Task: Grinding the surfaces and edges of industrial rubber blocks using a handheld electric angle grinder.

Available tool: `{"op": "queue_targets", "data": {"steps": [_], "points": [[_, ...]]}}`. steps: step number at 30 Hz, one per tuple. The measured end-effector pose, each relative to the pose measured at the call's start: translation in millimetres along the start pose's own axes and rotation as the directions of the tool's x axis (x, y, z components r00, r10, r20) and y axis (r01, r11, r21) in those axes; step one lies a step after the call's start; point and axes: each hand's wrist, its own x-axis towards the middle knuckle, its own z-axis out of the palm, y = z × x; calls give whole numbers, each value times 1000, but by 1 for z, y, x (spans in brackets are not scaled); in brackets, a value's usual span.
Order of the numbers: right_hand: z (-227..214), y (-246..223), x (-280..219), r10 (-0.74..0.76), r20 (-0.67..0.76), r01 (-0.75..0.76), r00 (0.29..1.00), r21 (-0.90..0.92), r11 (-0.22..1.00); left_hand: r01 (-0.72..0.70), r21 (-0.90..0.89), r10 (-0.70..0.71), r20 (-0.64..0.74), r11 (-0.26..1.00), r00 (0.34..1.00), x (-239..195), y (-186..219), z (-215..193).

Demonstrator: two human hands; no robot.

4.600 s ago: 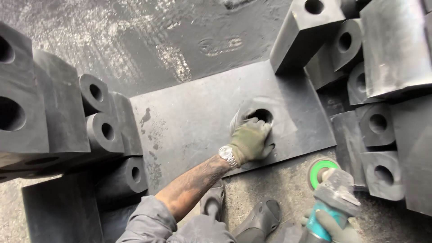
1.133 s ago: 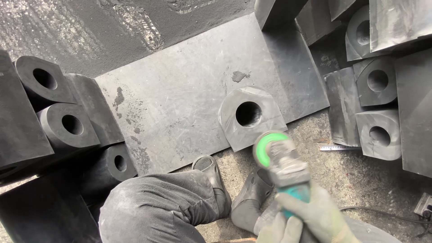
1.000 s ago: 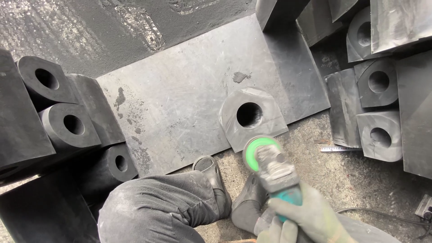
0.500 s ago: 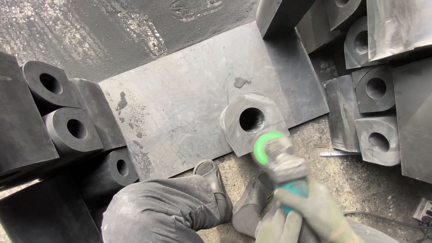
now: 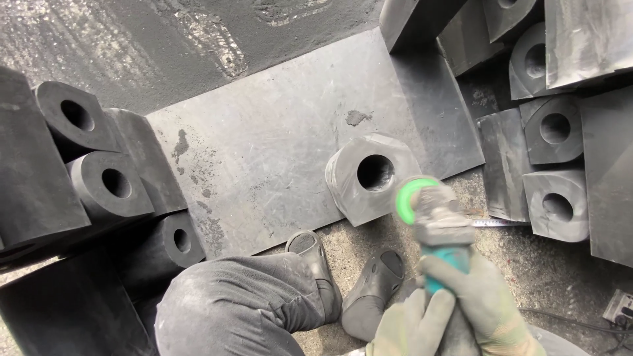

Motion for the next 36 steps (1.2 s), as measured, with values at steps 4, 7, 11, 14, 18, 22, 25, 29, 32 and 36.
{"op": "queue_targets", "data": {"steps": [4,7,11,14,18,22,25,29,32,36], "points": [[6,-6,-3,14,-55,-11,998,48,999,86,4,-85,161,996,983,3,23,3],[15,-8,-1,-57,60,66,997,-160,985,259,300,-253,-61,918,966,-26,17,46],[12,-7,-2,-13,92,23,996,-103,994,118,234,-104,-72,965,992,-21,1,29],[6,-10,-3,27,-7,-26,1000,93,995,107,-29,-97,239,994,966,25,6,-10],[2,-2,3,-27,13,27,1000,-2,1000,170,233,-155,-85,957,984,28,38,-21],[11,-16,-4,-29,136,52,990,-169,984,190,422,-18,-380,886,925,-1,20,22],[3,-14,0,-8,84,17,996,-98,995,50,246,-15,-142,968,990,9,7,11],[0,-8,5,17,-17,-15,1000,84,996,66,-87,-43,245,994,969,28,7,-11],[10,0,3,-12,39,16,999,-92,996,97,33,-98,28,995,995,-2,15,12],[16,-5,-4,-52,101,91,994,-431,898,213,190,-145,-320,958,936,8,32,15]]}}
